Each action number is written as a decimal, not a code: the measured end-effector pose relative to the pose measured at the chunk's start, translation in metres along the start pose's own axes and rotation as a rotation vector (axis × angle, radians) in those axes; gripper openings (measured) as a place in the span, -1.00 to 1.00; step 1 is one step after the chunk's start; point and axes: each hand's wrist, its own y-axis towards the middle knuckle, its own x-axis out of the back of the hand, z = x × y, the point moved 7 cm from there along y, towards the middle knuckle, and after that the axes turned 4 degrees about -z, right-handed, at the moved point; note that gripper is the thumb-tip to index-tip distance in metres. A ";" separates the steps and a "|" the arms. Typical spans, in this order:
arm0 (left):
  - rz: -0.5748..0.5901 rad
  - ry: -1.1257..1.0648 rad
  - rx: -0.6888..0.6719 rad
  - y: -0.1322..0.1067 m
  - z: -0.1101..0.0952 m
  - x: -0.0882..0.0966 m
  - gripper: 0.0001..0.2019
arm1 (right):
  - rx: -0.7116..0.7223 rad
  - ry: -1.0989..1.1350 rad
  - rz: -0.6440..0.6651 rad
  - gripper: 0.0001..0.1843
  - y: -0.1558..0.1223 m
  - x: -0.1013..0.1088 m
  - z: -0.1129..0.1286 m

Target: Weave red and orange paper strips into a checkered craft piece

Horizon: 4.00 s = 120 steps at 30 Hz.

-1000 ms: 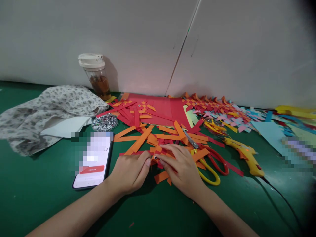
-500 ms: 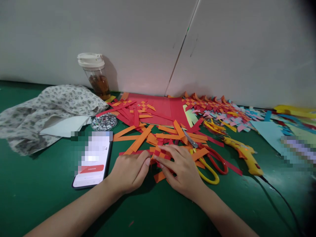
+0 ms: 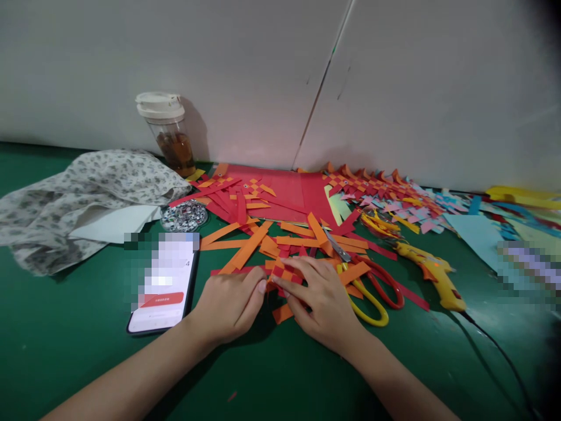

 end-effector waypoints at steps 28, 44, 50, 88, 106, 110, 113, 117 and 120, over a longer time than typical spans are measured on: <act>-0.001 0.032 0.016 0.001 0.001 0.001 -0.68 | -0.125 0.223 -0.184 -0.63 -0.003 0.016 -0.009; -0.055 0.102 -0.105 -0.001 -0.005 0.002 -0.67 | -0.064 0.325 -0.104 -0.67 -0.004 0.004 -0.002; -0.039 0.079 -0.117 -0.001 -0.006 0.000 -0.66 | -0.068 0.301 -0.095 -0.68 -0.003 0.005 -0.002; -0.045 0.083 -0.130 -0.001 -0.008 0.001 -0.63 | 0.010 0.258 -0.070 -0.66 0.000 0.002 0.006; -0.006 0.068 -0.122 -0.002 -0.006 -0.003 -0.64 | -0.073 0.354 -0.060 -0.70 -0.002 0.004 -0.004; -0.026 0.083 -0.091 -0.002 -0.005 0.000 -0.68 | -0.137 0.438 -0.190 -0.77 -0.006 0.012 -0.012; -0.020 0.070 -0.042 -0.001 -0.002 0.001 -0.71 | -0.203 0.357 -0.288 -0.82 -0.009 0.020 -0.020; -0.005 0.081 -0.025 -0.001 -0.001 0.001 -0.73 | -0.058 0.094 -0.158 -0.79 -0.008 0.021 -0.011; -0.010 0.102 -0.034 -0.001 -0.003 0.002 -0.71 | 0.037 -0.030 -0.037 -0.86 -0.008 0.017 -0.004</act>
